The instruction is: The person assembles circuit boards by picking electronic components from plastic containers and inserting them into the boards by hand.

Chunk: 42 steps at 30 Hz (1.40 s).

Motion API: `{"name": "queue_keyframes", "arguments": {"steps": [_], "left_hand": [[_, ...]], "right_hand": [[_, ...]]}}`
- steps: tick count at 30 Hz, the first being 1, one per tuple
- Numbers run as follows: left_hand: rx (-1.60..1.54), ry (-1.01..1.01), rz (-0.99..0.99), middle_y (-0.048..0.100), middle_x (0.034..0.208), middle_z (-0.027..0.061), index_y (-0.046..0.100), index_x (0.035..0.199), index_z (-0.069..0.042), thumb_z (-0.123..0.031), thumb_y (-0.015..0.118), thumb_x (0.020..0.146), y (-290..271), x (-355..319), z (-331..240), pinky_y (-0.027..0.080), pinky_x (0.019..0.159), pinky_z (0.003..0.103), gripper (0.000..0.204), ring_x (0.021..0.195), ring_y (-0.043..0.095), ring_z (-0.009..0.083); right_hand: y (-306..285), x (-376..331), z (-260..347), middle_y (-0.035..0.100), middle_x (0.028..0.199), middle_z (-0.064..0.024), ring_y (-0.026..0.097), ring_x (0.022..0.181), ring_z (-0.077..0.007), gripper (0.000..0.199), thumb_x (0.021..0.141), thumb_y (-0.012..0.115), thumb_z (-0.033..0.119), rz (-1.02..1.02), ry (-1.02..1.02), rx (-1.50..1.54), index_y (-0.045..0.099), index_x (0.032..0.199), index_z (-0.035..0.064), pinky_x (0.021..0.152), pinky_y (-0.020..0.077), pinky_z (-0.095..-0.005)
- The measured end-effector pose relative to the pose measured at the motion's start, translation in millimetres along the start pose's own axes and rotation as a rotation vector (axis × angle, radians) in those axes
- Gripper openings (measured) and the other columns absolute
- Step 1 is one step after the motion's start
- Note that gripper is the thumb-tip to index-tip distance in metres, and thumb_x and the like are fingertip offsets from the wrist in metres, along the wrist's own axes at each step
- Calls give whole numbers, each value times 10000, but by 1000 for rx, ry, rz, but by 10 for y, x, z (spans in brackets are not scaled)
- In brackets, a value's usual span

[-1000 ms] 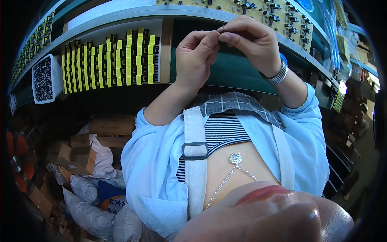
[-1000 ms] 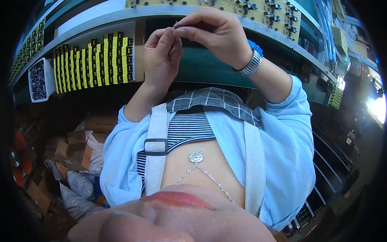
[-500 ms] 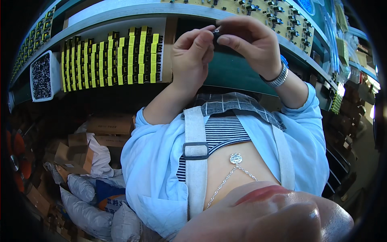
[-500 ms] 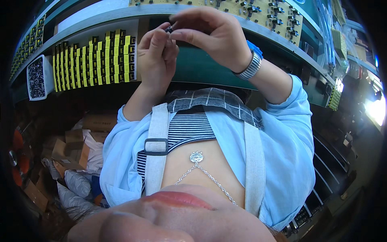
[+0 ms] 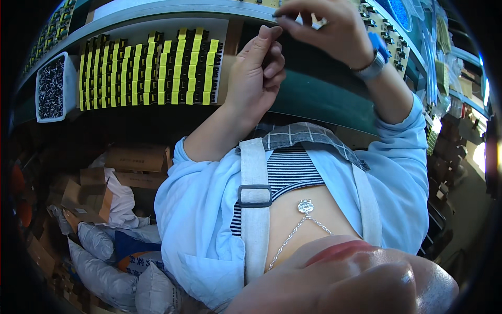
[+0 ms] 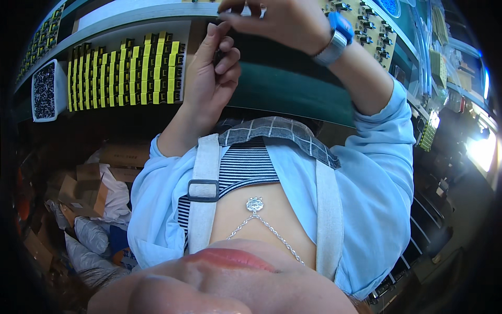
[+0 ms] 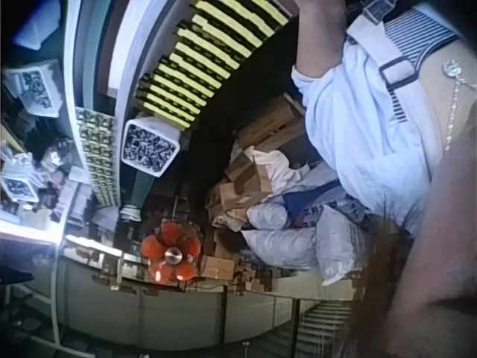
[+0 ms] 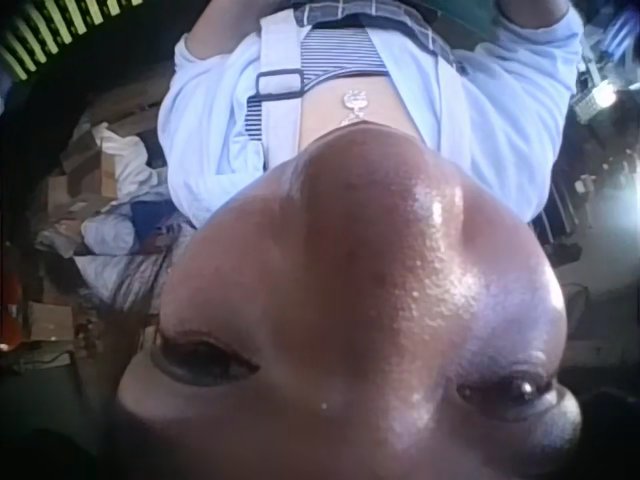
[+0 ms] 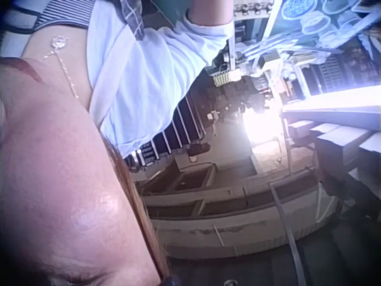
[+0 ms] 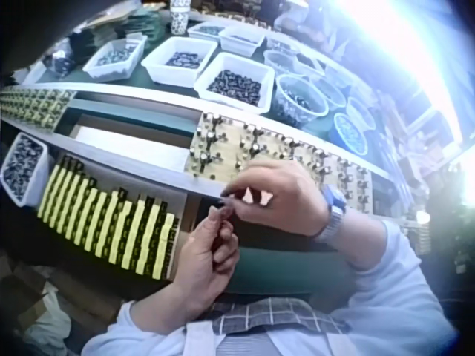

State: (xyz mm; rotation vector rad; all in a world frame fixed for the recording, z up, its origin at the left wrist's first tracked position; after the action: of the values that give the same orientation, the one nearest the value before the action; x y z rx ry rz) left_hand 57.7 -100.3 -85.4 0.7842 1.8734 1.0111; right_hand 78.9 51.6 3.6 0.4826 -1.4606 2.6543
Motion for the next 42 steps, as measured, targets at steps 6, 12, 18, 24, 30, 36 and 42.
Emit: {"name": "queue_keyframes", "arguments": {"steps": [6,12,18,24,30,36,42], "left_hand": [[-189,-140,69,540,868,-21,577,1232,-81,-309,497,1020,-119,29,59,267,455,174,322,596,397,46],[-91,-155,-5,553,834,-5,530,1274,-67,-217,476,1016,-87,3,88,283,435,179,304,582,439,48],[-36,-159,38,527,756,-16,492,1311,-61,-240,482,1023,-55,-27,133,274,415,180,339,484,415,45],[-34,-154,42,505,711,-12,478,1326,-62,-248,473,1030,-50,-21,130,260,412,175,350,473,402,41],[-14,-149,41,487,680,-20,481,1320,-55,-268,441,1042,-70,2,150,248,411,187,352,457,363,47],[19,-89,109,443,597,-25,479,1317,-50,-375,397,1055,-98,44,130,247,413,197,425,444,340,51],[227,30,179,470,615,0,536,1232,-49,-534,297,1038,-152,61,86,263,401,199,575,449,371,50]], "right_hand": [[-128,349,-296,662,782,-106,650,708,-242,140,793,717,170,67,20,-183,706,857,46,652,520,-344],[-147,489,-349,658,766,-137,651,729,-305,182,767,700,211,259,33,-288,701,833,41,679,523,-383],[-167,482,-355,660,760,-146,652,712,-304,190,769,699,216,244,66,-313,700,837,39,666,524,-385],[-167,436,-404,663,777,-137,650,736,-306,182,774,696,213,198,39,-270,700,844,45,674,522,-386],[-104,384,-416,657,802,-119,640,780,-295,177,769,706,210,172,-28,-320,701,862,60,702,516,-384],[-77,384,-346,653,802,-109,638,767,-291,180,787,727,210,157,-115,-325,705,886,62,699,518,-384],[-33,-40,77,659,890,-77,658,751,-228,293,780,779,147,429,69,-8,711,1054,69,655,523,-288]]}}
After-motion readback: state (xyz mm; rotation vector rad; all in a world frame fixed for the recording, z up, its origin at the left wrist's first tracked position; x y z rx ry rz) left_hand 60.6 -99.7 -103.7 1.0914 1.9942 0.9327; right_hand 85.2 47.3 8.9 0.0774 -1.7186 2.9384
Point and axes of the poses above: each hand's wrist, its own x-axis towards the middle knuckle, its own y-axis out of the palm, z = x × y, the point moved 2 cm from there along x, towards the middle knuckle
